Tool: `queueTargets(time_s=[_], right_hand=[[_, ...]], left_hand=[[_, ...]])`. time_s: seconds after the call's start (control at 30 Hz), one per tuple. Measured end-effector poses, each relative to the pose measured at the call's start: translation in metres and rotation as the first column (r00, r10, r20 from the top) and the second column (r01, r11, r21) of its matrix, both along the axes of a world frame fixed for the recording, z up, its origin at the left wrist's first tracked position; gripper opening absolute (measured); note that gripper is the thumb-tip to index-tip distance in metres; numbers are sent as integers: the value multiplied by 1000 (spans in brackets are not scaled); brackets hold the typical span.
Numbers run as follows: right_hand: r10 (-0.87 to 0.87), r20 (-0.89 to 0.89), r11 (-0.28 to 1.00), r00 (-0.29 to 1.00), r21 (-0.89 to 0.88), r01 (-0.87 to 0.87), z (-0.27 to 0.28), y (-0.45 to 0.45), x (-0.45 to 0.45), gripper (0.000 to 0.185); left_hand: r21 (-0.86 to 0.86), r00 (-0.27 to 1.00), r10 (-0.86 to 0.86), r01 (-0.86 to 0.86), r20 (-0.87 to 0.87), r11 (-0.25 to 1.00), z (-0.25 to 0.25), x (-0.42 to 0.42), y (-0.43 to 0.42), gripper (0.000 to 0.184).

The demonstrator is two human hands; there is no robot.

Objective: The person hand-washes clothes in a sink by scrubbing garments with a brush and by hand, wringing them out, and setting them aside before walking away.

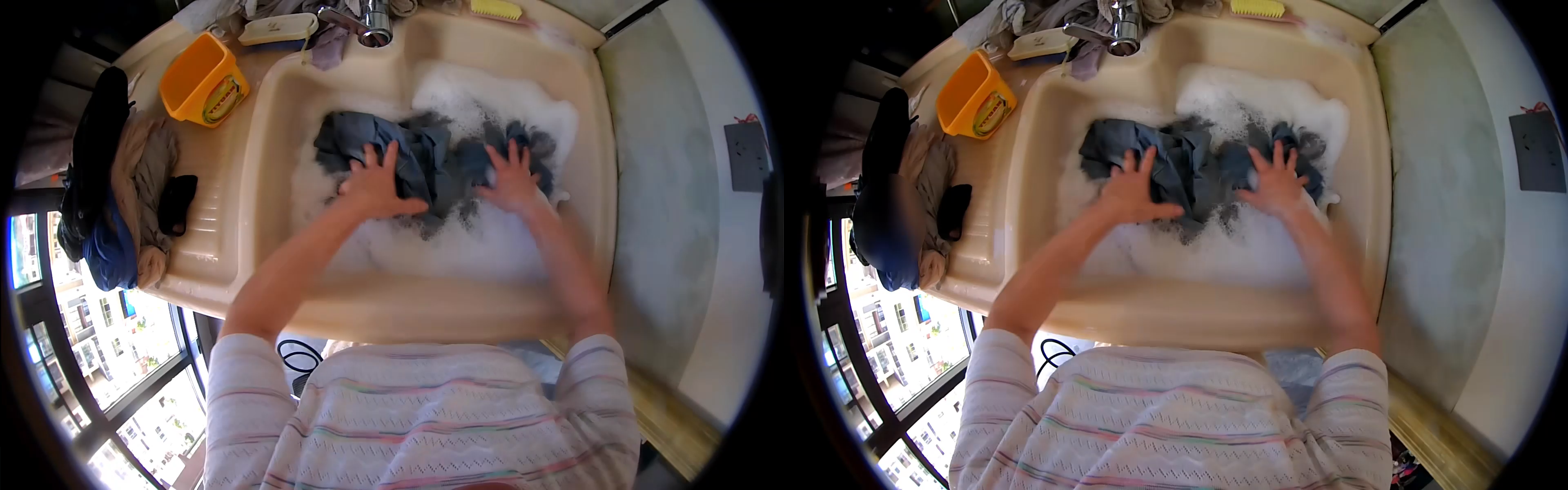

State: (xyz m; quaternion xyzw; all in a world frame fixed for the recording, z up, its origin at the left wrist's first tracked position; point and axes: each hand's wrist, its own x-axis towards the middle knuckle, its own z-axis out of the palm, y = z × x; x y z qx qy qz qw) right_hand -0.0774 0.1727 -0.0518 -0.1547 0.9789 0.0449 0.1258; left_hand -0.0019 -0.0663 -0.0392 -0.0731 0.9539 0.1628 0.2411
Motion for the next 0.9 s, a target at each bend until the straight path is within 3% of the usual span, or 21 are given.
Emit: queueTargets(time_s=[0.03, 0.07, 0.13, 0.2, 0.23, 0.3, 0.33, 0.4, 0.43, 0.5, 0.57, 0.6, 0.67, 0.7, 0.73, 0.8, 0.87, 0.9], right_hand=[[4, 32, 999, 999, 38, -5, -9, -5, 2, 81], [7, 65, 997, 998, 78, -12, -21, -6, 2, 80], [-158, 435, 978, 886, -56, 202, -97, 15, -26, 73], [-66, 564, 990, 823, 138, -15, -155, 17, -45, 68], [83, 557, 869, 826, 365, -334, -164, 7, -49, 67], [194, 500, 843, 844, 355, -405, -165, 0, -50, 63], [128, 427, 976, 895, 106, -190, -122, -9, -40, 61], [27, 422, 982, 906, -180, 54, -91, -14, -55, 56], [-7, 429, 933, 904, -324, 161, -76, -16, -62, 54], [-279, 647, 716, 710, -353, 602, -18, -62, -67, 50], [-134, 576, 692, 806, -528, 493, -71, -74, -66, 53], [-59, 531, 666, 845, -610, 430, -78, -82, -62, 55], [41, 618, 410, 785, -727, 551, -84, -77, -61, 43], [96, 650, 270, 754, -746, 608, -80, -71, -58, 37], [89, 742, 297, 665, -657, 693, -44, -64, -55, 21], [218, 669, -84, 711, -712, 697, -12, -47, -51, 15], [251, 587, -275, 770, -719, 638, 33, -25, -54, 15], [165, 544, -298, 823, -768, 567, 55, -14, -57, 15]], left_hand=[[-91, 994, -31, 40, 101, 995, -13, -3, 12, 112], [-75, 993, -37, 46, 114, 996, -27, -8, 14, 110], [-46, 990, -54, 61, 134, 997, -54, -24, 14, 106], [32, 993, -23, 20, 112, 999, -73, -35, 13, 100], [70, 995, -7, 0, 102, 998, -82, -41, 11, 97], [129, 996, 13, -25, 93, 991, -96, -45, 11, 83], [138, 994, -1, -14, 106, 990, -103, -44, 10, 77], [122, 983, -91, 71, 161, 990, -108, -42, 3, 64], [99, 960, -189, 172, 207, 980, -105, -42, -3, 58], [0, 808, -498, 524, 315, 852, -92, -49, -7, 47], [-87, 736, -588, 646, 335, 759, -80, -54, -10, 39], [-131, 993, -107, 113, 49, 985, -77, -50, -8, 35], [317, 977, 200, -169, -69, 933, -72, -34, -32, 41], [534, 932, 354, -263, -74, 804, -58, -24, -44, 45], [582, 918, 388, -269, -88, 768, -48, -17, -54, 44], [712, 883, 469, -322, -12, 624, -13, -1, -69, 43], [839, 860, 501, -337, 90, 428, 16, 11, -87, 44], [890, 862, 496, -303, 103, 341, 22, 14, -98, 46]])
